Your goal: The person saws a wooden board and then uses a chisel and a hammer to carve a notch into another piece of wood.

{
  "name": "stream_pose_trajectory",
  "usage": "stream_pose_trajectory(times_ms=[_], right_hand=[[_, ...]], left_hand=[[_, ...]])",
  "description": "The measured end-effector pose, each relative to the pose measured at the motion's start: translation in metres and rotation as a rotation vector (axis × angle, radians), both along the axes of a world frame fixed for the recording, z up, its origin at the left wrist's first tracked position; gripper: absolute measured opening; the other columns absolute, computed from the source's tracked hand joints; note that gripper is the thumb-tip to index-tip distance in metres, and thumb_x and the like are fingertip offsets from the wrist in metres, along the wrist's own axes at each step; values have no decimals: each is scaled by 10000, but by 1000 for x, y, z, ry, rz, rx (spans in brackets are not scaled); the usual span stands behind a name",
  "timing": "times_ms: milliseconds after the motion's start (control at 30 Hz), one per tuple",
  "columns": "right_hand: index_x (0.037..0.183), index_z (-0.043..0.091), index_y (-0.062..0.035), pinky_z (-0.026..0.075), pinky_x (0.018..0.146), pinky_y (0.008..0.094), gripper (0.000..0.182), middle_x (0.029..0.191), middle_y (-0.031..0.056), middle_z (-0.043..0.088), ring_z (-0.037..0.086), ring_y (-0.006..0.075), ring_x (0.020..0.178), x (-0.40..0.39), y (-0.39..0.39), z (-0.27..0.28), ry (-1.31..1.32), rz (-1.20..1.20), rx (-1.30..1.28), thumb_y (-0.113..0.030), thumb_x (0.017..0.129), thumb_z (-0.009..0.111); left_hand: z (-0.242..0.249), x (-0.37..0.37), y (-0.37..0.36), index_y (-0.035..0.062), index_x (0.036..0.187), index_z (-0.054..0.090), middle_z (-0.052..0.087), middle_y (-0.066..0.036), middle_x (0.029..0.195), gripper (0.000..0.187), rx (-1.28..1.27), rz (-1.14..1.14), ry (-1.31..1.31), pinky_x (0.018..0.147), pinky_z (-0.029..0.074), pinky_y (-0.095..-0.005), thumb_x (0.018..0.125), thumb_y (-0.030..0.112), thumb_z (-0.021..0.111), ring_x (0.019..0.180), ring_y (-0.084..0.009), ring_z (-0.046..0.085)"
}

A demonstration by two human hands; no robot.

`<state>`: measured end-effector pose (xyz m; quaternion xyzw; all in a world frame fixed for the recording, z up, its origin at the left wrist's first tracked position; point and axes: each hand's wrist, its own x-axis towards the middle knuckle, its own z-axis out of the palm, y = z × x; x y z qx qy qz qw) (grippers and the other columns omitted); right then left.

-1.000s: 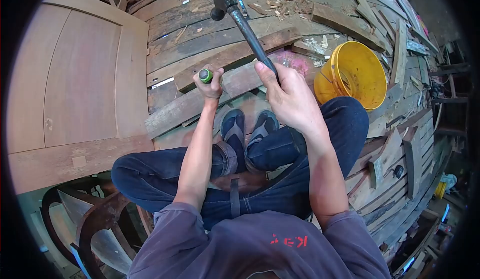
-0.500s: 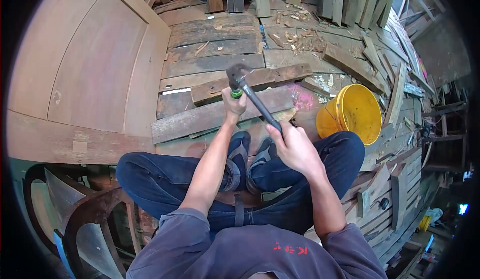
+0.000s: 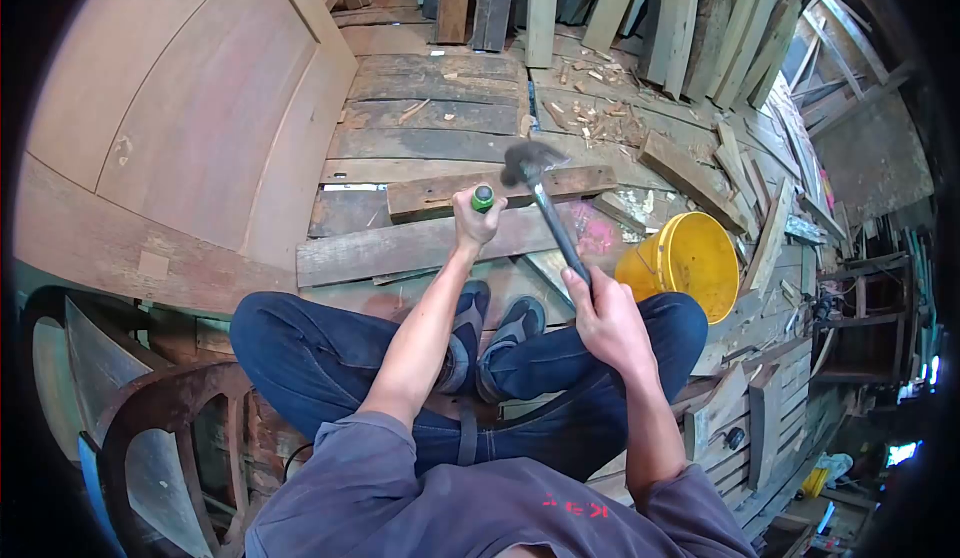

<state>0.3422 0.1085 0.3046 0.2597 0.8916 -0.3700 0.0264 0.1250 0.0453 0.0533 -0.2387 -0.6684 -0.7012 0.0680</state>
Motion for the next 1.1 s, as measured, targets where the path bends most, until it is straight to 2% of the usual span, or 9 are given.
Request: stream_pose_trajectory(times_ms=[133,233,267,400,533,667,933,1067,1100], right_hand=[[908,521,42,416,487,455,312,562,244,539,613,423,549,-1,-15,17,291,-57,-67,-243,1034,539],[926,544,66,477,596,517,434,674,303,604,640,486,694,-3,-11,-25,7,-16,120,-351,1036,506],[928,570,78,487,661,535,497,730,330,616,641,506,764,-3,-2,-39,-86,26,-7,-402,1033,492],[936,580,64,475,624,509,470,668,300,601,649,479,733,-2,1,7,-69,-68,-29,-387,1038,496],[960,552,61,461,565,506,412,628,265,596,641,479,674,1,-10,23,281,-92,-63,-343,1034,518],[941,573,62,489,626,539,427,727,312,624,652,494,756,3,-1,-31,-88,51,49,-354,1024,524],[957,549,49,442,513,490,366,587,230,575,641,460,630,-1,-16,27,421,-73,-104,-309,1032,535],[962,576,39,462,520,455,414,566,219,557,655,405,577,4,-1,-54,149,108,169,-369,1018,535],[954,581,37,466,521,447,428,558,208,548,649,372,558,7,-1,-51,89,80,39,-383,1021,528]], left_hand=[[6,2,7,4,617,562,539,-133,541,200,40,-33,19,502,407,-362,716,86,716,483,-225,538],[12,11,1,1,617,554,529,-127,535,202,2,-14,38,499,404,-359,718,83,710,479,-213,528],[18,11,3,0,618,551,525,-125,533,204,0,-2,51,499,403,-358,719,82,708,477,-207,522],[-6,0,8,5,610,527,490,-109,525,227,-14,-29,36,487,379,-362,710,79,717,472,-183,466],[11,10,11,6,606,515,483,-121,521,237,-16,-29,78,479,370,-374,708,75,718,460,-202,459],[16,13,10,6,611,532,496,-133,527,215,13,-19,75,484,383,-374,704,82,710,463,-218,482],[7,7,12,15,598,516,500,-118,518,238,26,-34,51,478,378,-367,707,85,715,459,-217,498],[-4,5,10,10,594,526,520,-132,526,246,-16,-12,69,488,392,-379,706,100,725,476,-238,551],[-3,8,7,9,593,532,524,-135,528,243,-1,0,59,491,397,-379,706,105,725,476,-241,552]])
